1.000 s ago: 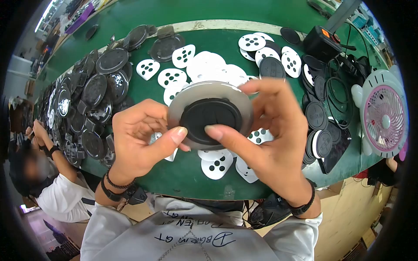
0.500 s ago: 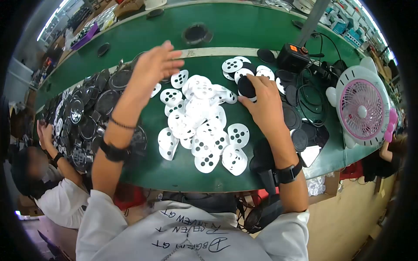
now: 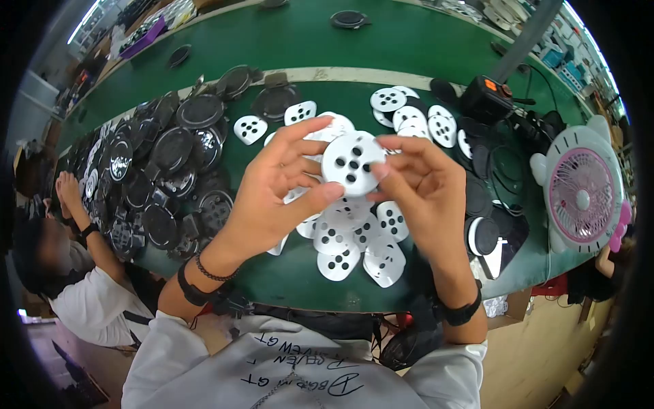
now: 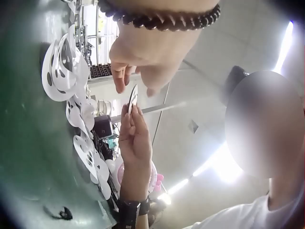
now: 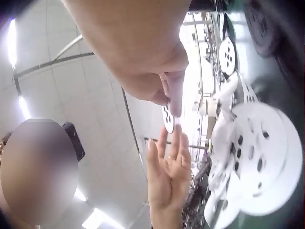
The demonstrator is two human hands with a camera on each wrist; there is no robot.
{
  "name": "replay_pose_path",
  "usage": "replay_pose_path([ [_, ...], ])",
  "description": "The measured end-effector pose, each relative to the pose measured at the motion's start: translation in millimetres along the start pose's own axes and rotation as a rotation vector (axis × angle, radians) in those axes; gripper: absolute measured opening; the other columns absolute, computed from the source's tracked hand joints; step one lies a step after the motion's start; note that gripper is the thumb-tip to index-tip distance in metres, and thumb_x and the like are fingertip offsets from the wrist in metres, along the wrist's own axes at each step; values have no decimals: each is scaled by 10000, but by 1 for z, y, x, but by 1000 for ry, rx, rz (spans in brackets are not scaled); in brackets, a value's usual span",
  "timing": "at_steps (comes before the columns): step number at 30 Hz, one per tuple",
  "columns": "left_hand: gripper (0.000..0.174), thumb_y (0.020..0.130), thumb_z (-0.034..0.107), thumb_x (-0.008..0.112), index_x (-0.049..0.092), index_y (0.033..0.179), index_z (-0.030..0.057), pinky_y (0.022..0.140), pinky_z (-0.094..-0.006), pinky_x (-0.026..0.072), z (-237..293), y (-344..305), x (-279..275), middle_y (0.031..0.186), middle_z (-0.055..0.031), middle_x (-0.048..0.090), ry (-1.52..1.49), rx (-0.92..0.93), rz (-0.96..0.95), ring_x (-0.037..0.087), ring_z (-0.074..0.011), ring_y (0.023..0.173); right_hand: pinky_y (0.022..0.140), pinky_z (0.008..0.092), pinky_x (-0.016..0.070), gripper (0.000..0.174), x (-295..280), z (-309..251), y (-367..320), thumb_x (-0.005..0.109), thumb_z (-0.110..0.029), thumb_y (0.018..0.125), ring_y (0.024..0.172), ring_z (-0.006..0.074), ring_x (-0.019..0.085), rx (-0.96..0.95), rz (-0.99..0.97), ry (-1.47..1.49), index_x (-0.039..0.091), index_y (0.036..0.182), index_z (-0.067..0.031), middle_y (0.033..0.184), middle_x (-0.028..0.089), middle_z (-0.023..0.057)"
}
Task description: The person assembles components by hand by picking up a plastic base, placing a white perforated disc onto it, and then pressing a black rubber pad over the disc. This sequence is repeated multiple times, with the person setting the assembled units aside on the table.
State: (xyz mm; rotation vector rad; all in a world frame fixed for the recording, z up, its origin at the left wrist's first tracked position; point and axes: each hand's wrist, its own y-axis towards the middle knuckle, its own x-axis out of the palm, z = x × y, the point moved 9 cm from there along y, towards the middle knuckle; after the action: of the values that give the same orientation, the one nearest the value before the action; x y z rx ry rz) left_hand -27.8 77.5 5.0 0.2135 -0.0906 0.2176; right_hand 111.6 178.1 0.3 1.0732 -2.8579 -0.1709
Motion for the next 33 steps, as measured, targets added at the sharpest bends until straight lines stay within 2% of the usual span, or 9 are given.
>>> replay_pose_path([
  [5, 498, 942, 15, 646, 439, 1394, -13, 820, -248, 523, -15, -2, -11, 1091, -131, 683, -74, -72, -38, 644, -127, 1000, 696, 256, 601, 254, 20, 14, -10, 656, 13, 925, 828, 155, 711, 122, -119, 151, 622, 1168, 78, 966, 719, 136],
  [7, 392, 950, 14, 630, 519, 1324, -22, 825, -251, 520, -17, -4, -13, 1096, -116, 678, -103, -97, -4, 636, -120, 1015, 708, 263, 595, 245, 17, 16, -9, 672, 15, 914, 817, 152, 710, 125, -166, 145, 635, 1148, 77, 966, 725, 132],
  [9, 293, 954, 18, 621, 592, 1241, -30, 838, -258, 524, -12, -5, -5, 1123, -95, 662, 216, -67, -158, 627, -110, 1012, 724, 278, 597, 260, 15, 14, -8, 690, 36, 893, 815, 156, 714, 79, -185, 97, 640, 1143, 84, 957, 727, 139],
  [11, 260, 965, 19, 601, 622, 1219, -30, 854, -272, 520, -14, -6, -1, 1157, -92, 642, 278, -73, -190, 624, -117, 1002, 729, 276, 599, 264, 16, 14, -11, 696, 52, 881, 821, 161, 717, 111, -201, 118, 642, 1136, 88, 952, 727, 143],
  [14, 289, 985, 18, 559, 597, 1269, -27, 764, -250, 549, -11, -7, 0, 1206, -112, 617, 146, -16, -177, 636, -125, 951, 744, 277, 606, 268, 19, 16, -12, 698, 83, 863, 834, 174, 724, 170, -219, 172, 644, 1125, 96, 942, 728, 154],
  [16, 303, 1000, 12, 515, 577, 1293, -32, 643, -230, 576, -14, -9, 3, 1239, -130, 596, 22, -172, -173, 648, -127, 923, 754, 280, 610, 268, 19, 20, -12, 695, 99, 858, 841, 182, 727, 208, -212, 204, 644, 1121, 100, 939, 728, 160],
  [19, 301, 1005, 18, 499, 568, 1292, -40, 552, -216, 579, -13, -8, 3, 1262, -136, 581, 23, -118, -169, 654, -119, 890, 766, 288, 620, 264, 19, 24, -12, 684, 103, 864, 842, 199, 733, 237, -223, 212, 644, 1124, 103, 936, 728, 173],
  [29, 326, 961, -53, 499, 600, 1265, 5, 552, -238, 583, -13, -7, 1, 1207, -110, 606, 34, -120, -179, 672, -137, 838, 760, 300, 627, 261, 25, 24, -14, 669, 102, 875, 873, 232, 738, 227, -261, 237, 636, 1134, 112, 950, 726, 209],
  [33, 297, 1002, 38, 526, 582, 1285, -31, 562, -210, 566, -14, -7, 0, 1206, -122, 626, 33, -137, -182, 661, -106, 830, 763, 301, 625, 266, 26, 23, -14, 677, 96, 873, 878, 234, 738, 238, -250, 232, 635, 1135, 112, 957, 726, 213],
])
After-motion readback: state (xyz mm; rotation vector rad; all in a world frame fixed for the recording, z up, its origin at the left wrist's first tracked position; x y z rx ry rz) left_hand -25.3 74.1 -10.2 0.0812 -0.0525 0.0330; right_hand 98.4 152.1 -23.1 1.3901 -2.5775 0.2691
